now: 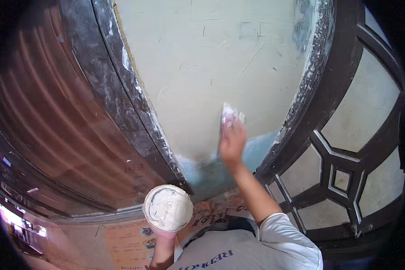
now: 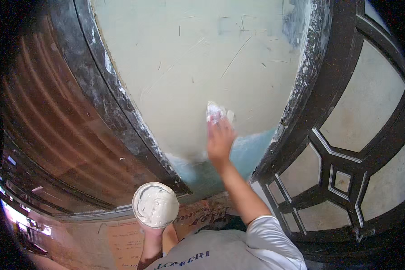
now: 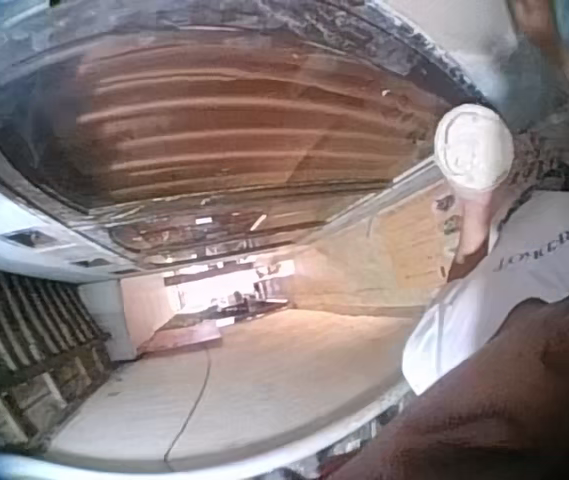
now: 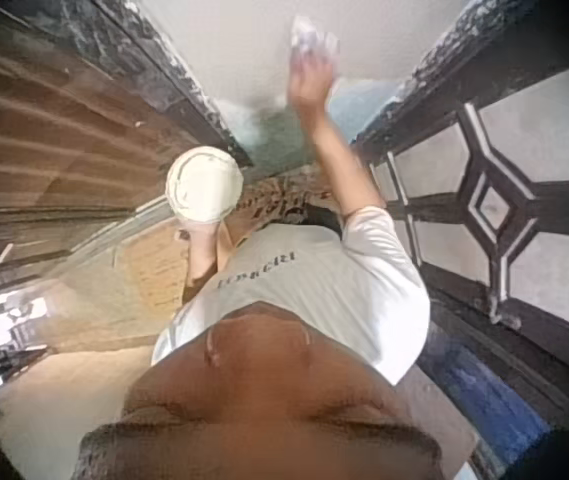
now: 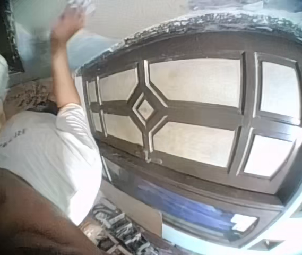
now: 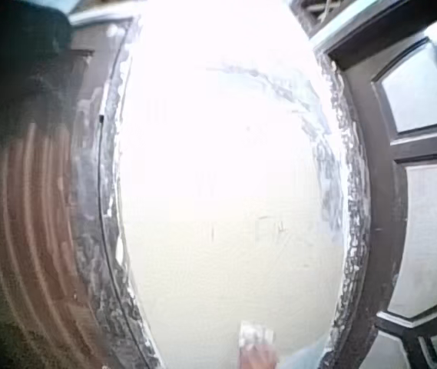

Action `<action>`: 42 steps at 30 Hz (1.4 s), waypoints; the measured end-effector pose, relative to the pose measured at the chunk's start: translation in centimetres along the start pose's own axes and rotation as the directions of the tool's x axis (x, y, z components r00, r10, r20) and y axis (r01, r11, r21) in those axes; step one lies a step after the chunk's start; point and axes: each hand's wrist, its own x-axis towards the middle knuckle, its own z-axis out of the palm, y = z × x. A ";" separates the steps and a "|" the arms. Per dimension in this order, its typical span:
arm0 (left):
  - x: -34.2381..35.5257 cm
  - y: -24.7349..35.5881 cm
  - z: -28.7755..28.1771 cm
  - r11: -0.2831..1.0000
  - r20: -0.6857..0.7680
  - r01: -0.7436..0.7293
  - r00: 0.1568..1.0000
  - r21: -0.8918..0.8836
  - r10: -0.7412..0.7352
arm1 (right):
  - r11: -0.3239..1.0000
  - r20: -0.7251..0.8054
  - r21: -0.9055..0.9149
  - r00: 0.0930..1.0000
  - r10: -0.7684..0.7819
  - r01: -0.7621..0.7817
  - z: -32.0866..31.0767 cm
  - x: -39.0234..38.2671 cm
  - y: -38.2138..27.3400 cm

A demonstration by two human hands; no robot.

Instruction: The person applies and smooths plaster or filler onto a wall using a putty knife or spatula.

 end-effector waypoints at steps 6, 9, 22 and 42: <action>0.6 -1.3 2.2 0.996 -0.043 0.044 0.998 -0.073 -0.047 | 0.971 0.660 0.075 0.718 -0.219 0.228 1.2 -15.9 -3.5; 1.0 -2.5 2.2 0.998 -0.045 0.049 0.998 -0.048 -0.051 | 0.937 0.744 0.307 0.656 -0.126 -0.168 -0.4 -17.1 1.3; 2.2 -7.2 5.5 1.000 0.030 0.009 1.000 -0.007 -0.009 | 0.997 -0.159 0.083 0.987 0.009 0.005 -8.2 19.1 6.0; 1.2 -8.9 6.8 0.998 0.001 -0.022 1.000 -0.060 0.022 | 0.980 -0.194 -0.051 0.960 -0.199 0.193 -8.9 21.1 7.3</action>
